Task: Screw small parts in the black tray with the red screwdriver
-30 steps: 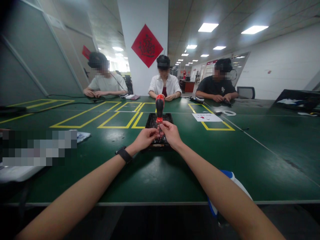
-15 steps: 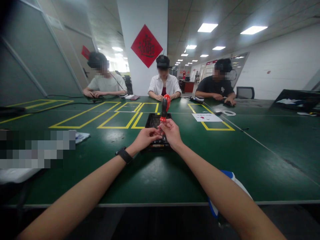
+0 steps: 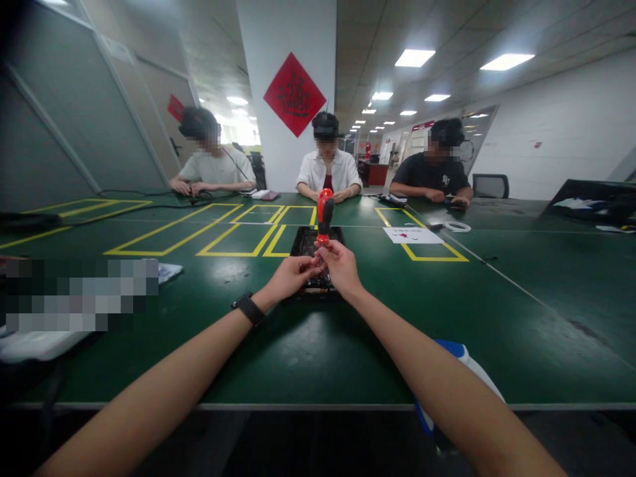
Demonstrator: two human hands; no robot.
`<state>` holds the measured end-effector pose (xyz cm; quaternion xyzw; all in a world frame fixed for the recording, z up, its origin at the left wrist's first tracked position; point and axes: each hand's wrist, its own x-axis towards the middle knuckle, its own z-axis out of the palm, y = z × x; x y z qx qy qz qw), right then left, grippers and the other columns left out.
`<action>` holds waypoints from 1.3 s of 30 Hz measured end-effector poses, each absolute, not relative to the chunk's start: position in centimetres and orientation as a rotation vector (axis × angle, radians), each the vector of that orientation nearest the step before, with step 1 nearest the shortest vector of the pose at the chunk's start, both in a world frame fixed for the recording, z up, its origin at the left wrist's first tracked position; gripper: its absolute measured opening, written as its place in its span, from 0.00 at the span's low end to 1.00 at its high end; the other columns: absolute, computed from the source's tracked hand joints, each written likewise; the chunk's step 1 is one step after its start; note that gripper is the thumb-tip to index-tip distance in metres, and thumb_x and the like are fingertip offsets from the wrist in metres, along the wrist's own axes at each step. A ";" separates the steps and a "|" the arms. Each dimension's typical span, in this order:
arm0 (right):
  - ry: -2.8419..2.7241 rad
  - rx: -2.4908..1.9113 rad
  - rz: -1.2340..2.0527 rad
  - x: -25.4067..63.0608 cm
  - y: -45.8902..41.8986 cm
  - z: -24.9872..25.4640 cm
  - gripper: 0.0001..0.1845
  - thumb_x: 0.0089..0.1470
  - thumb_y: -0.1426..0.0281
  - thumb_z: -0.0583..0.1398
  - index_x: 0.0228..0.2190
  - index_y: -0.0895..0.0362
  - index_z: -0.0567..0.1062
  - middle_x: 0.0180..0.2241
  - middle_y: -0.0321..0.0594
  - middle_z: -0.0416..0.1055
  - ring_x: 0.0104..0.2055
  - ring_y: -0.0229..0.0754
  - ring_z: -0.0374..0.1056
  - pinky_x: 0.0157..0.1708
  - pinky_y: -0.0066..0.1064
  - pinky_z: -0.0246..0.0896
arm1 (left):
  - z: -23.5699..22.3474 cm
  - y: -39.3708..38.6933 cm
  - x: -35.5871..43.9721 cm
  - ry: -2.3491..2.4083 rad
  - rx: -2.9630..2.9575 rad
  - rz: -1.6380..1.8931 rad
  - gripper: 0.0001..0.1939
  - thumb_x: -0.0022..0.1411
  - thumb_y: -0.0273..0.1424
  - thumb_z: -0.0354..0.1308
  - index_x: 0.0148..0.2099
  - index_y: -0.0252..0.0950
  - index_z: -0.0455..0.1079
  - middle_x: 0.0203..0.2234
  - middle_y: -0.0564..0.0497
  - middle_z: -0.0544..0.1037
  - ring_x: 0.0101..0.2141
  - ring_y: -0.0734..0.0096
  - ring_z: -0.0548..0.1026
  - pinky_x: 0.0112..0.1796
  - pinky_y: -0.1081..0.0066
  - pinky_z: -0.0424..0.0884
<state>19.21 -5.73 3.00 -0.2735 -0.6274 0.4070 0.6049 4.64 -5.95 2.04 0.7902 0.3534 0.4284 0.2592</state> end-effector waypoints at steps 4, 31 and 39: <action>-1.406 -0.624 0.918 19.0 -5.9 3.1 0.17 0.47 0.59 0.60 0.35 0.58 0.70 0.27 0.35 0.68 0.22 0.30 0.65 0.20 0.23 0.60 | 2.2 -6.1 4.7 0.986 2.083 1.158 0.16 0.52 0.40 0.57 0.29 0.30 0.68 0.20 0.55 0.69 0.21 0.79 0.63 0.24 0.78 0.58; -1.358 -0.597 0.987 19.0 -5.8 3.0 0.17 0.46 0.60 0.61 0.35 0.57 0.67 0.27 0.35 0.70 0.25 0.34 0.68 0.21 0.25 0.64 | 2.1 -6.0 4.8 0.954 2.021 1.164 0.12 0.49 0.36 0.60 0.30 0.30 0.68 0.21 0.53 0.72 0.23 0.77 0.67 0.26 0.76 0.63; -1.416 -0.573 1.063 19.3 -5.6 2.9 0.20 0.50 0.58 0.57 0.41 0.58 0.71 0.30 0.39 0.71 0.27 0.35 0.68 0.24 0.27 0.65 | 2.0 -6.0 4.7 0.928 2.091 1.143 0.11 0.55 0.35 0.54 0.34 0.30 0.70 0.27 0.51 0.75 0.28 0.74 0.71 0.31 0.75 0.66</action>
